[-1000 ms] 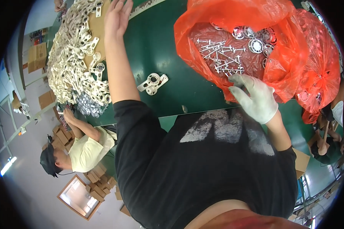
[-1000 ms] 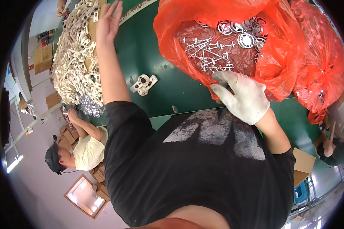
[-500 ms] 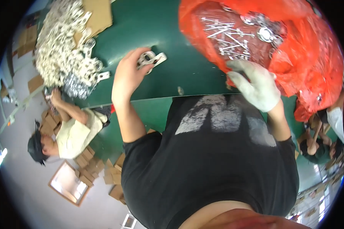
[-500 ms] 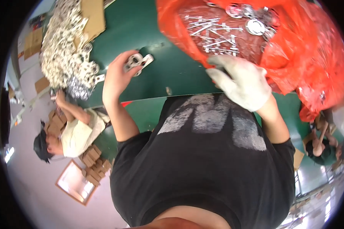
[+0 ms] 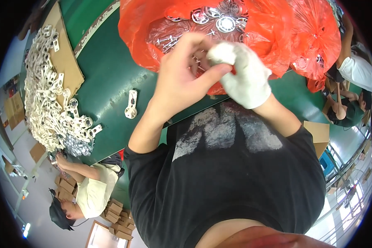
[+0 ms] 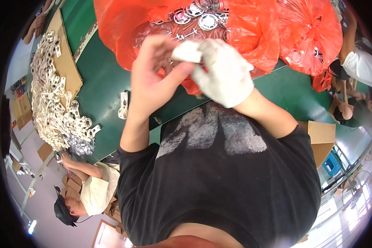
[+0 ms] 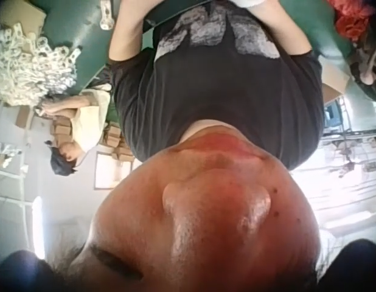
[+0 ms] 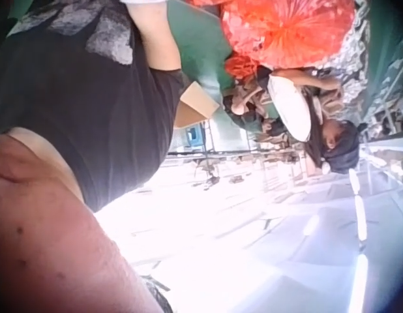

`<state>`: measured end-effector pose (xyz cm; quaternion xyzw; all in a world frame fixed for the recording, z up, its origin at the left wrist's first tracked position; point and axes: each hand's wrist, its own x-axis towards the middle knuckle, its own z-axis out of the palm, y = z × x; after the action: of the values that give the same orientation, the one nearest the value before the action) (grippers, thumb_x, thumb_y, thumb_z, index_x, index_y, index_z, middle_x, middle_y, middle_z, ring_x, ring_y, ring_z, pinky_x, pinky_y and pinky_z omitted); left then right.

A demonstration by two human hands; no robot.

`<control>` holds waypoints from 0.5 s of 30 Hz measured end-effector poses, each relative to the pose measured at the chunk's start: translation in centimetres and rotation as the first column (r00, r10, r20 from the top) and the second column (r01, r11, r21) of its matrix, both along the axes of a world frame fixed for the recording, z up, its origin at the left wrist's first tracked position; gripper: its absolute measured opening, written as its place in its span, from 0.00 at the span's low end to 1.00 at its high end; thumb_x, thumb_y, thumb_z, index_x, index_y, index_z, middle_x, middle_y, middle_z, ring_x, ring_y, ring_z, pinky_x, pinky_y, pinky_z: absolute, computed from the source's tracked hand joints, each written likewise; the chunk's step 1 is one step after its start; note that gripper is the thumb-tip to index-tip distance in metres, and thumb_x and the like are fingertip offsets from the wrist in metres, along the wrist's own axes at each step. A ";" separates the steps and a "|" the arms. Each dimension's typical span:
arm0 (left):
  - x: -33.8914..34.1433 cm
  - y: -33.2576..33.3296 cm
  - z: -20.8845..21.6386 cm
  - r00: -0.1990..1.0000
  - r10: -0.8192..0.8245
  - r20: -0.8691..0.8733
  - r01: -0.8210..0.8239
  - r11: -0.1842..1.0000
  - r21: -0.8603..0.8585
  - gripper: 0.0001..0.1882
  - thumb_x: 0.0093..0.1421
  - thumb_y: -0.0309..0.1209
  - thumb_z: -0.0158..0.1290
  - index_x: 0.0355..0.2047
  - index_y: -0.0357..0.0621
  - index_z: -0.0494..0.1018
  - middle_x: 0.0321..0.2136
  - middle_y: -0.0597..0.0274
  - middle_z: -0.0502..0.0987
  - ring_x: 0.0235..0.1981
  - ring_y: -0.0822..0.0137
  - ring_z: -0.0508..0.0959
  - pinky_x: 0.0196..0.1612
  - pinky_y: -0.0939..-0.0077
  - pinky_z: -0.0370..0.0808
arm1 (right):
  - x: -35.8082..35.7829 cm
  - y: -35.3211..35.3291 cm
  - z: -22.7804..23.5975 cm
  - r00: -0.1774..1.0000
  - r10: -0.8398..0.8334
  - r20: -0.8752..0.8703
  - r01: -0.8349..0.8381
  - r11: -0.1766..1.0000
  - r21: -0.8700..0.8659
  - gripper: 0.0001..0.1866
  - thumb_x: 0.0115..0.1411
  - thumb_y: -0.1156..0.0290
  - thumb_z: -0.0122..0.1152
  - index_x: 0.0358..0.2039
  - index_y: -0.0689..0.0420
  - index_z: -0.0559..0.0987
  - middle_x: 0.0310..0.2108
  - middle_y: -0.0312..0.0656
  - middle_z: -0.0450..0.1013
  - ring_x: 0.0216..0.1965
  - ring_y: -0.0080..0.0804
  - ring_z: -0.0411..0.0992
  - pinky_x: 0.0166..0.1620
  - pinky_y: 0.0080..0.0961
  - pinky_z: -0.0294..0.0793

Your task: The person assembles small hardware components by hand, combining plastic housings and metal rings from red plastic bags and cardboard boxes.

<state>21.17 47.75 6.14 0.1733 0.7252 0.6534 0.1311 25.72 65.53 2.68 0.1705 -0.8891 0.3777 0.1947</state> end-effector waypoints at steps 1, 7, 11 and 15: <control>-0.9 1.0 -0.8 0.998 -0.037 -0.045 0.037 0.999 -0.020 0.18 0.57 0.27 0.67 0.45 0.42 0.74 0.31 0.63 0.82 0.26 0.76 0.79 0.27 0.81 0.73 | 0.1 0.8 -0.9 0.994 -0.073 0.077 0.077 0.996 -0.049 0.18 0.54 0.78 0.69 0.45 0.66 0.76 0.35 0.53 0.76 0.34 0.51 0.78 0.37 0.40 0.79; -4.9 5.1 -5.1 0.860 -0.159 -0.485 -0.205 0.762 -0.614 0.24 0.56 0.45 0.66 0.47 0.44 0.75 0.39 0.58 0.81 0.31 0.58 0.83 0.32 0.62 0.79 | 3.0 4.7 0.7 0.860 -0.247 0.446 0.296 0.954 -0.044 0.21 0.60 0.77 0.67 0.54 0.60 0.77 0.49 0.46 0.76 0.43 0.42 0.76 0.50 0.32 0.75; -5.3 6.8 -6.6 0.838 -0.160 -0.522 -0.304 0.658 -0.689 0.29 0.53 0.53 0.66 0.48 0.47 0.76 0.39 0.57 0.82 0.37 0.51 0.84 0.34 0.57 0.81 | 3.4 5.5 1.6 0.862 -0.206 0.464 0.342 0.910 -0.233 0.21 0.61 0.75 0.65 0.55 0.60 0.75 0.45 0.46 0.76 0.40 0.40 0.75 0.48 0.30 0.75; -5.6 5.7 -6.8 0.826 -0.128 -0.549 -0.271 0.763 -0.586 0.23 0.55 0.43 0.67 0.47 0.46 0.78 0.38 0.56 0.81 0.35 0.55 0.84 0.34 0.61 0.80 | 2.5 7.2 3.3 0.677 0.054 0.734 0.406 0.805 -0.433 0.19 0.65 0.66 0.58 0.54 0.60 0.77 0.32 0.40 0.75 0.32 0.29 0.71 0.40 0.27 0.73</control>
<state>15.53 53.44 -0.62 0.2719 0.9156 0.2898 -0.0619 28.20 72.69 5.96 -0.1469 -0.7521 0.6364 -0.0886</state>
